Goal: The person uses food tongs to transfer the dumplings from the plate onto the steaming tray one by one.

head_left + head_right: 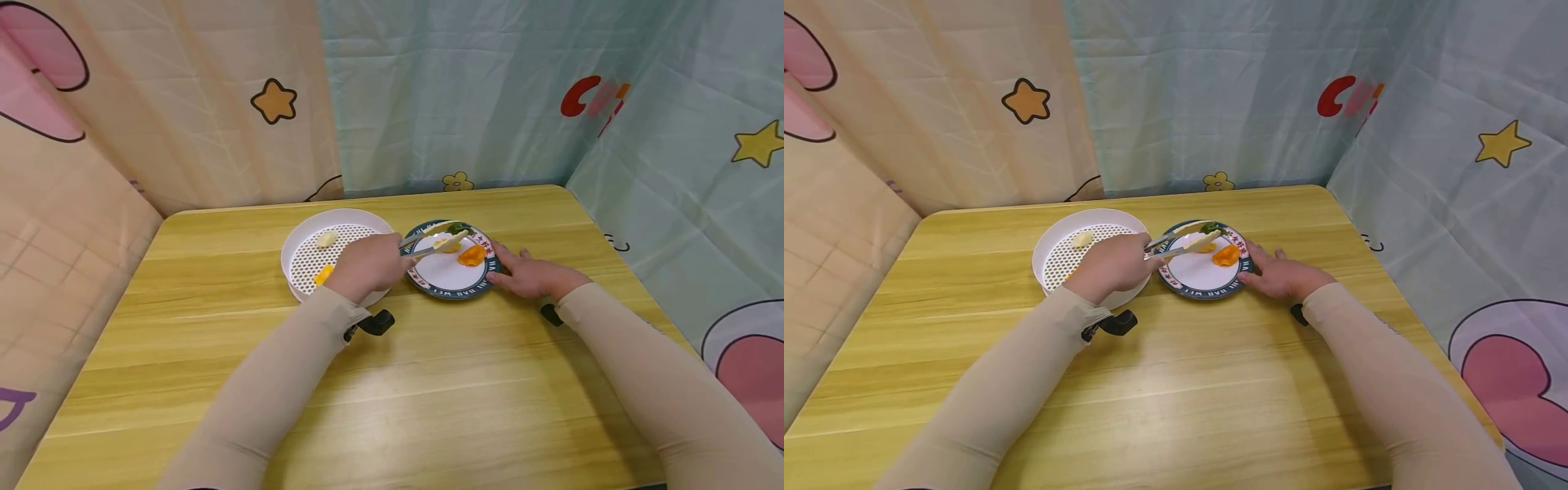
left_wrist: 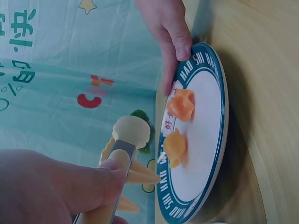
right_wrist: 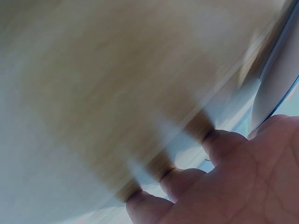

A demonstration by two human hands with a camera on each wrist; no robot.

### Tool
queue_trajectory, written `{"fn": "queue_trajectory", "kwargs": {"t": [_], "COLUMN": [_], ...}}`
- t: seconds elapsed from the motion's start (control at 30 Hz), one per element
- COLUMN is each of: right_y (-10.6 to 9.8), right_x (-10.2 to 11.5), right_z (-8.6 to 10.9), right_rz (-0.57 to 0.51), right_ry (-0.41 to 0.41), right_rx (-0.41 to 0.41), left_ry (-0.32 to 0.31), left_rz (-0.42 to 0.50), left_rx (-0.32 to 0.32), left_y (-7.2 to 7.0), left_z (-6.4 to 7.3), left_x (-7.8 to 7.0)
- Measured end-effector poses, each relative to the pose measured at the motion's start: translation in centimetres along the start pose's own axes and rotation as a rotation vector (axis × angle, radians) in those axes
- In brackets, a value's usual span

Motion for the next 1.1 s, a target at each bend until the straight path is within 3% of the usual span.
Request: {"fn": "queue_trajectory", "kwargs": {"t": [0.6, 0.83, 1.1], "right_y": [0.1, 0.1, 0.0], "right_x": [0.1, 0.0, -0.1], "right_z": [-0.1, 0.1, 0.1], "right_rz": [0.001, 0.001, -0.003], "right_ry": [0.016, 0.029, 0.023], "right_rx": [0.007, 0.011, 0.013], "left_ry": [0.018, 0.014, -0.047], "left_rz": [-0.046, -0.068, -0.077], "left_rx": [-0.088, -0.113, -0.061], "left_y": [-2.6, -4.6, -5.5], "left_z": [3.9, 6.3, 9.5], "left_x": [3.2, 5.8, 10.2]}}
Point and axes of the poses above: each hand's wrist, its own z-axis away from the middle knuckle, its own y-axis out of the palm, x = y × z, the point moved 10 cm from there along -z, towards the middle knuckle, and after that the axes turned 10 degrees about -x, right-handed, at the moved point
